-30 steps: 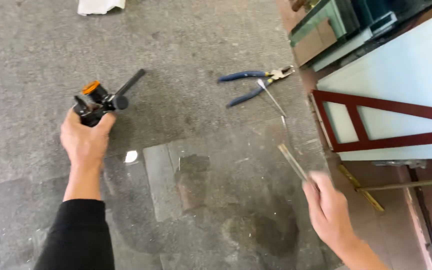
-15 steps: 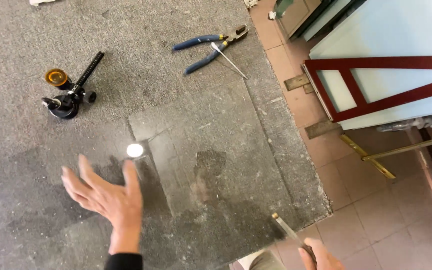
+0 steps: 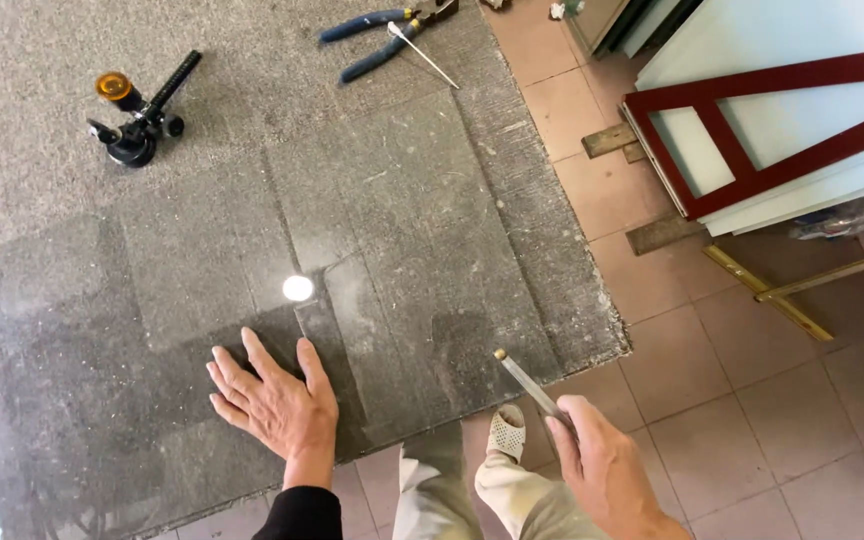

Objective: Cutting a circular shape out of a glass pane using specialized glass cutting tools

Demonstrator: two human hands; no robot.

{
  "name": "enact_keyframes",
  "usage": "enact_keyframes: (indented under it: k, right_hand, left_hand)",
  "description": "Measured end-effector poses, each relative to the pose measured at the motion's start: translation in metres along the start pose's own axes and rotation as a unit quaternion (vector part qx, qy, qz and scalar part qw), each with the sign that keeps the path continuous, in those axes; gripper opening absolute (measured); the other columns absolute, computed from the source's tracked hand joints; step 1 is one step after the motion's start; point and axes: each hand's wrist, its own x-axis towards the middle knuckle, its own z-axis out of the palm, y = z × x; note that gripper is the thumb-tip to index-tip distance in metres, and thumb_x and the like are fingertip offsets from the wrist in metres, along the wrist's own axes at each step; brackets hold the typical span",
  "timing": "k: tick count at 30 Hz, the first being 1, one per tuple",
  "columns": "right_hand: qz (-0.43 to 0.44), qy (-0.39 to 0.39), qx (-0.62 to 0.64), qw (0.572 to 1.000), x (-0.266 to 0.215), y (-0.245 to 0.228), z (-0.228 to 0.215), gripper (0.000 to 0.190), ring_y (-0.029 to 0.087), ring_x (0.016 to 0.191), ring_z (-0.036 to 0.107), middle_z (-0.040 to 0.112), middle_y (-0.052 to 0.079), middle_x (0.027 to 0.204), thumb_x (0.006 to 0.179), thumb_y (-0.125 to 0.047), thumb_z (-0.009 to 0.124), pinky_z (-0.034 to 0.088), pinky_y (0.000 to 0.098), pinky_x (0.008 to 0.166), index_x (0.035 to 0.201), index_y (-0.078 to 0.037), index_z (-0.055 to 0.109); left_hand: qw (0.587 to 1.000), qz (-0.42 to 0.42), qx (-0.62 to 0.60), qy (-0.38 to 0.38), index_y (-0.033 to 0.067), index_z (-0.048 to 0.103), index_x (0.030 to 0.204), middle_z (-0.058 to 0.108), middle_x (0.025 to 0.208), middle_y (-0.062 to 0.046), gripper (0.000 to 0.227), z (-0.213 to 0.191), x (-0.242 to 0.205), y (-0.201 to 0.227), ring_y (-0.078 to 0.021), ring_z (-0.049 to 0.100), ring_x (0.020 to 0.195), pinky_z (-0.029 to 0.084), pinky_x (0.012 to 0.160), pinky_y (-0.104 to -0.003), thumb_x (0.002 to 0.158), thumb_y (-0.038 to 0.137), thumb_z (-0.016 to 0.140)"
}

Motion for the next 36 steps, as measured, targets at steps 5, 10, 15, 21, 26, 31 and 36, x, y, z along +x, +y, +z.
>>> enact_keyframes:
  k: [5, 10, 15, 21, 26, 31, 36]
  right_hand:
    - [0.022, -0.039, -0.017, 0.999, -0.001, 0.0, -0.004, 0.013, 0.03, 0.061, 0.056, 0.064, 0.002, 0.076, 0.101, -0.033, 0.054, 0.047, 0.043, 0.062, 0.103, -0.021, 0.053]
    - [0.005, 0.09, 0.011, 0.996, -0.011, -0.019, -0.032, 0.015, 0.017, 0.056, 0.051, 0.056, -0.002, 0.07, 0.098, -0.03, 0.059, 0.046, 0.0327, 0.059, 0.108, -0.02, 0.062]
    - [0.004, 0.029, -0.05, 0.998, -0.007, 0.01, -0.015, 0.013, 0.027, 0.065, 0.059, 0.067, 0.0, 0.083, 0.097, -0.029, 0.06, 0.051, 0.0395, 0.064, 0.107, -0.021, 0.059]
    - [0.01, 0.081, -0.037, 0.996, -0.012, 0.007, -0.043, 0.016, 0.021, 0.061, 0.051, 0.06, 0.001, 0.073, 0.095, -0.028, 0.063, 0.048, 0.031, 0.066, 0.109, -0.019, 0.064]
    - [0.125, 0.065, -0.036, 0.989, 0.002, 0.008, -0.052, 0.022, 0.019, 0.056, 0.057, 0.064, 0.001, 0.064, 0.093, -0.038, 0.062, 0.049, 0.0307, 0.065, 0.106, -0.024, 0.07]
    - [0.141, -0.044, -0.072, 0.986, 0.001, 0.031, -0.04, 0.025, 0.025, 0.058, 0.064, 0.065, 0.002, 0.063, 0.09, -0.046, 0.062, 0.051, 0.0351, 0.064, 0.107, -0.028, 0.067]
    - [0.201, 0.025, 0.029, 0.979, 0.024, -0.023, -0.081, 0.025, 0.017, 0.052, 0.045, 0.052, 0.003, 0.055, 0.096, -0.037, 0.064, 0.037, 0.0306, 0.055, 0.084, -0.016, 0.071]
  left_hand:
    - [1.0, -0.01, -0.004, -0.014, 0.0095, 0.037, 0.161, 0.025, 0.166, -0.031, 0.078, 0.001, 0.003, 0.0, -0.0437, 0.014, 0.156, 0.007, 0.12, -0.065, 0.1, 0.057, 0.042]
    - [1.0, 0.012, 0.006, 0.022, 0.0068, 0.042, 0.158, 0.03, 0.164, -0.031, 0.075, 0.008, 0.001, -0.004, -0.0447, 0.02, 0.154, 0.012, 0.119, -0.067, 0.099, 0.052, 0.051]
    - [1.0, 0.006, 0.003, 0.004, 0.0062, 0.04, 0.159, 0.027, 0.165, -0.031, 0.074, -0.001, -0.001, 0.002, -0.0443, 0.019, 0.155, 0.01, 0.119, -0.066, 0.101, 0.052, 0.049]
    - [0.999, 0.023, 0.008, 0.025, 0.0045, 0.043, 0.158, 0.031, 0.164, -0.03, 0.071, 0.0, -0.005, 0.001, -0.0458, 0.023, 0.153, 0.015, 0.119, -0.067, 0.104, 0.05, 0.05]
    - [0.999, 0.014, 0.018, 0.049, 0.0054, 0.047, 0.155, 0.033, 0.163, -0.029, 0.07, 0.006, 0.004, 0.003, -0.0456, 0.025, 0.153, 0.017, 0.119, -0.067, 0.1, 0.048, 0.055]
    - [0.999, 0.014, 0.021, 0.044, 0.0066, 0.048, 0.156, 0.032, 0.164, -0.025, 0.071, 0.002, 0.003, 0.002, -0.0436, 0.026, 0.154, 0.018, 0.12, -0.066, 0.099, 0.049, 0.057]
    - [0.999, -0.013, -0.009, 0.028, 0.0084, 0.049, 0.154, 0.032, 0.165, -0.025, 0.075, 0.003, 0.004, -0.001, -0.0412, 0.023, 0.156, 0.014, 0.123, -0.061, 0.093, 0.051, 0.06]
